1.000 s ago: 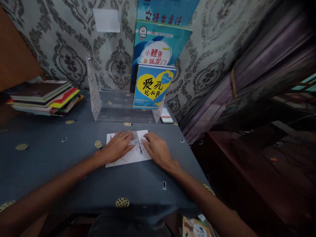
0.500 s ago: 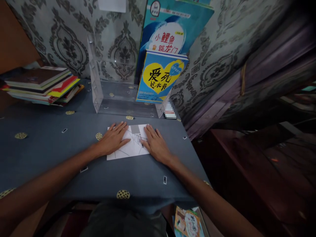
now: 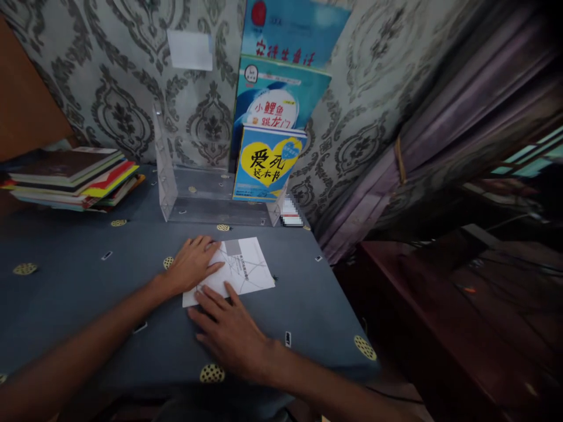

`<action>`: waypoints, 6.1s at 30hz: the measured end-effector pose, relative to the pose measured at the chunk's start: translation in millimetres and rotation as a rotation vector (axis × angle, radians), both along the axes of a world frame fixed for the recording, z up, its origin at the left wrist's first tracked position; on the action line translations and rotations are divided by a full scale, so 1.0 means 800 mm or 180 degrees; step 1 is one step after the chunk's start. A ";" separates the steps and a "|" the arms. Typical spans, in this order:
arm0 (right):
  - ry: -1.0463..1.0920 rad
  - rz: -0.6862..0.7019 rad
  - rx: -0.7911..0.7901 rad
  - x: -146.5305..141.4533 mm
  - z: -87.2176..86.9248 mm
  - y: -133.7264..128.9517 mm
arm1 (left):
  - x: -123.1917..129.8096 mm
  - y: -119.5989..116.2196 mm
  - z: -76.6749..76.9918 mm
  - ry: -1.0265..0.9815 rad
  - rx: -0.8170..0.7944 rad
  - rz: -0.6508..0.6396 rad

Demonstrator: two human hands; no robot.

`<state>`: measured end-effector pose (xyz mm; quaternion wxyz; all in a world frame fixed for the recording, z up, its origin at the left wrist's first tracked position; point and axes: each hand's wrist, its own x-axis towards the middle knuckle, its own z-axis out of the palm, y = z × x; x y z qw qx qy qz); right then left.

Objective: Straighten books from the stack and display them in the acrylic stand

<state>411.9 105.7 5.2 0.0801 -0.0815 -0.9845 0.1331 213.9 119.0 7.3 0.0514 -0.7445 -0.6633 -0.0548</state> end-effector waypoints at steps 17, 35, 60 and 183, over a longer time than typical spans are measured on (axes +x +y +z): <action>0.1024 -0.0888 -0.0089 0.073 -0.013 0.070 | -0.002 0.023 0.017 -0.2050 -0.0783 0.0682; 0.1876 -0.2135 -0.2702 0.050 -0.008 0.157 | -0.020 0.023 0.020 -0.4415 -0.1253 -0.0073; 0.3197 -0.1511 -0.1326 0.010 0.101 0.258 | -0.006 0.109 0.123 -0.2658 0.1412 -0.0231; 0.2752 -0.1725 0.0196 0.009 0.082 0.316 | 0.015 0.160 0.078 -0.0664 0.1787 0.0579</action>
